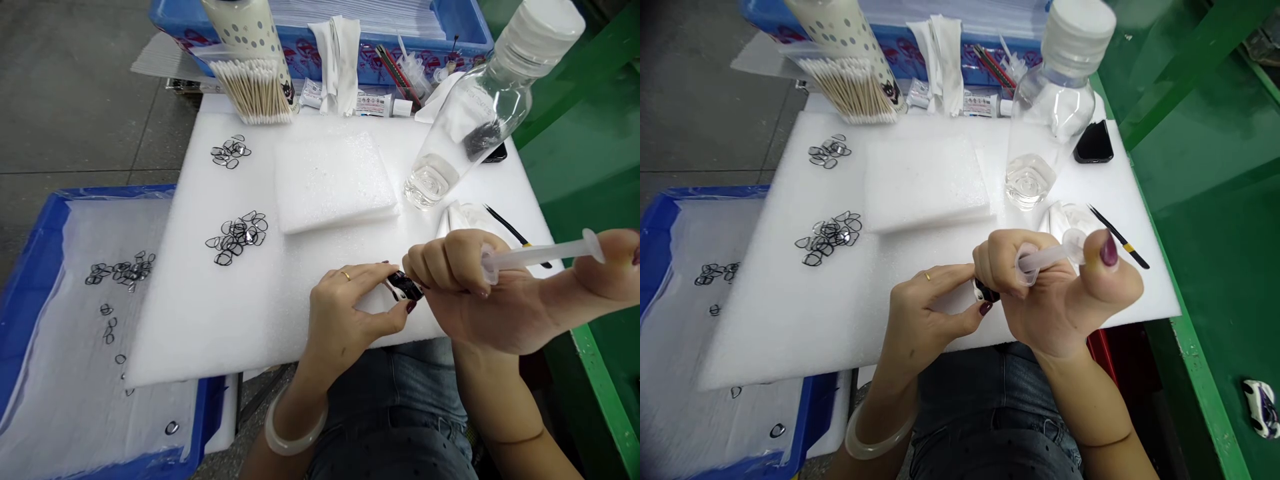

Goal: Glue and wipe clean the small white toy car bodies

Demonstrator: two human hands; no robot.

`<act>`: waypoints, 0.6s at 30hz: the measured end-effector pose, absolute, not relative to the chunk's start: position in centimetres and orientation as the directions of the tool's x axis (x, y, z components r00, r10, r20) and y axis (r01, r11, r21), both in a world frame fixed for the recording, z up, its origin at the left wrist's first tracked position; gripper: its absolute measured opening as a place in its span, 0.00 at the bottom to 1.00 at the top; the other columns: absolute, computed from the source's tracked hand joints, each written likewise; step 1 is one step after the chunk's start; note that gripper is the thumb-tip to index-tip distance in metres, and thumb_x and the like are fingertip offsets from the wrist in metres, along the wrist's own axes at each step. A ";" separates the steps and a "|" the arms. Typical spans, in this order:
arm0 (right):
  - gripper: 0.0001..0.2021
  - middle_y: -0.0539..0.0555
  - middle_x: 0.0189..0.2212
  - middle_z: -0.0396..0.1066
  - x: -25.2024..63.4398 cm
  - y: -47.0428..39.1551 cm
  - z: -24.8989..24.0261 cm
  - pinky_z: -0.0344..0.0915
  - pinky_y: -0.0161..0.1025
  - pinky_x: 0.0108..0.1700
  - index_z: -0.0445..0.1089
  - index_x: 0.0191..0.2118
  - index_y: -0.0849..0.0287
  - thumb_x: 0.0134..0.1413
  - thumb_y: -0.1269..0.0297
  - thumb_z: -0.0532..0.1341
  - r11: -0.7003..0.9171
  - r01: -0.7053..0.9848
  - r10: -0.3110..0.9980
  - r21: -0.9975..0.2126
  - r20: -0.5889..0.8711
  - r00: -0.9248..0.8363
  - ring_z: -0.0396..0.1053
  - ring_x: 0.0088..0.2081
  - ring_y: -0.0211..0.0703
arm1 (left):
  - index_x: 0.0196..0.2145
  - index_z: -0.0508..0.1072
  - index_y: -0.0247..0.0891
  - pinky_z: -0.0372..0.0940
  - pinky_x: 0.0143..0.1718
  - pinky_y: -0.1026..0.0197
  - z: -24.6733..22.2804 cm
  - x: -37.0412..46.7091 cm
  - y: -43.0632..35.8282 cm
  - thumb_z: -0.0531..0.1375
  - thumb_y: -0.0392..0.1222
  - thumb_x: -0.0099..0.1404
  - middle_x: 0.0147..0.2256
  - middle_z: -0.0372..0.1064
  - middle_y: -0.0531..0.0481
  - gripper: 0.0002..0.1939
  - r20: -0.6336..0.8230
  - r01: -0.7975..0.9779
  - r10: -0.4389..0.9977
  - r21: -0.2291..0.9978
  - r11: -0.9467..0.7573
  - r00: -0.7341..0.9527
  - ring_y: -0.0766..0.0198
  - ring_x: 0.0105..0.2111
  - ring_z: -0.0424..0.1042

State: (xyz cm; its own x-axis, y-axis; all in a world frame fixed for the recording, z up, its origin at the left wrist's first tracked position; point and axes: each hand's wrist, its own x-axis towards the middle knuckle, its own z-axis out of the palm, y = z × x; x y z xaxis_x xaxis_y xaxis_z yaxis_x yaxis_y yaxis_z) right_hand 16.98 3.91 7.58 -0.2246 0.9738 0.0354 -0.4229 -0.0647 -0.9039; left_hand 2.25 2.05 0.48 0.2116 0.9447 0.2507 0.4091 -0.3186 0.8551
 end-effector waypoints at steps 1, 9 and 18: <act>0.36 0.46 0.14 0.41 17.0 3.9 7.6 0.44 0.38 0.24 0.48 0.16 0.58 0.59 0.31 0.49 -0.061 -0.421 0.975 -0.905 0.037 -0.221 0.43 0.19 0.33 | 0.41 0.79 0.41 0.71 0.42 0.49 0.5 2.2 2.1 0.68 0.41 0.58 0.41 0.80 0.50 0.12 0.250 0.408 0.944 0.855 -0.319 0.214 0.54 0.41 0.79; 0.36 0.46 0.14 0.40 17.3 3.7 7.5 0.44 0.38 0.24 0.49 0.16 0.58 0.58 0.30 0.48 -0.056 -0.394 0.979 -0.917 0.026 -0.201 0.42 0.19 0.33 | 0.42 0.79 0.43 0.71 0.43 0.49 0.5 2.1 2.1 0.68 0.41 0.58 0.42 0.80 0.51 0.13 0.238 0.397 0.948 0.866 -0.305 0.210 0.53 0.42 0.79; 0.35 0.47 0.14 0.44 16.8 3.7 7.2 0.45 0.39 0.25 0.49 0.15 0.58 0.57 0.31 0.52 -0.038 -0.368 0.989 -0.929 0.019 -0.149 0.45 0.20 0.34 | 0.42 0.80 0.40 0.70 0.42 0.50 0.3 2.1 2.0 0.69 0.40 0.56 0.42 0.80 0.50 0.15 0.273 0.403 0.940 0.852 -0.335 0.204 0.54 0.42 0.79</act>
State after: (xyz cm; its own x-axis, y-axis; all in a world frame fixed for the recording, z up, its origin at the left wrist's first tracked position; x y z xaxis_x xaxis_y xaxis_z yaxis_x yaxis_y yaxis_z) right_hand 16.85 3.73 7.18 -0.1485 0.9887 0.0187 -0.3682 -0.0378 -0.9290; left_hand 2.13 2.05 0.34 0.2045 0.9399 0.2735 0.4028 -0.3354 0.8516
